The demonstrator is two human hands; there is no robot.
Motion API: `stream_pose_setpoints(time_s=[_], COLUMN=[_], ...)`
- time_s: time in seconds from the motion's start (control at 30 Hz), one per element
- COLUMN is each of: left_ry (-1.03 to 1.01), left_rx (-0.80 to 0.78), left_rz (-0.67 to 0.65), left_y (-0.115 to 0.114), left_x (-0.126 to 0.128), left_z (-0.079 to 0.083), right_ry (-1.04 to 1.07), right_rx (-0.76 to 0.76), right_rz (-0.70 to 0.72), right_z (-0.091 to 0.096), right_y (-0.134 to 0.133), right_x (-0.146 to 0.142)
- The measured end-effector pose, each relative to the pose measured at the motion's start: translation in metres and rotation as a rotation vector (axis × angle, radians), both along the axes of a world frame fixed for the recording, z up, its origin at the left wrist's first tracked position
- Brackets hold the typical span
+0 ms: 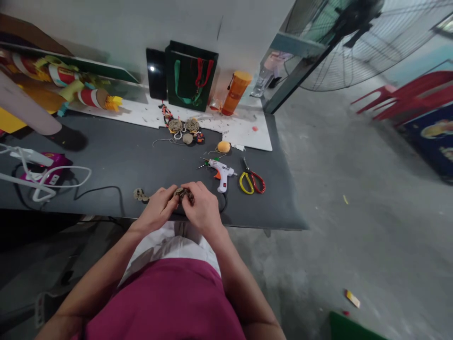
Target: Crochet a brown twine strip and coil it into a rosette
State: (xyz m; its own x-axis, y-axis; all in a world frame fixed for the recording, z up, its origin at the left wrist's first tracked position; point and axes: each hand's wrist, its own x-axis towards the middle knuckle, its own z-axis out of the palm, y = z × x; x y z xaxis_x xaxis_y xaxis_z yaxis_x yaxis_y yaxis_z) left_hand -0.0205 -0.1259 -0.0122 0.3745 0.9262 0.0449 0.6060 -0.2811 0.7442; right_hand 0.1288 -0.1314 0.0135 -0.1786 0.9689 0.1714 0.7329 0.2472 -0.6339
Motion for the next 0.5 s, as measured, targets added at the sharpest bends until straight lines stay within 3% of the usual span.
stream_pose_setpoints(time_s=[0.1,0.2,0.37,0.5], left_ry=[-0.084,-0.113,0.014,-0.035], left_rx=[-0.029,-0.038,-0.02,-0.027], left_rz=[0.04,0.074,0.033,0.047], left_y=[-0.0034,-0.0044,-0.0011,-0.0022], left_x=[0.0017,0.0031,0.0019,0.0029], left_z=[-0.0016,-0.0032,0.0008,0.0013], right_ry=[0.136,0.207,-0.026,-0.005], right_rx=[0.0,-0.033,-0.011,0.025], right_rz=[-0.117,-0.116,0.049,-0.048], right_z=[-0.0054,-0.0063,0.0023,0.0004], right_y=[0.0011,0.0003,-0.001,0.0002], right_x=[-0.003,-0.0049,-0.0032,-0.0033])
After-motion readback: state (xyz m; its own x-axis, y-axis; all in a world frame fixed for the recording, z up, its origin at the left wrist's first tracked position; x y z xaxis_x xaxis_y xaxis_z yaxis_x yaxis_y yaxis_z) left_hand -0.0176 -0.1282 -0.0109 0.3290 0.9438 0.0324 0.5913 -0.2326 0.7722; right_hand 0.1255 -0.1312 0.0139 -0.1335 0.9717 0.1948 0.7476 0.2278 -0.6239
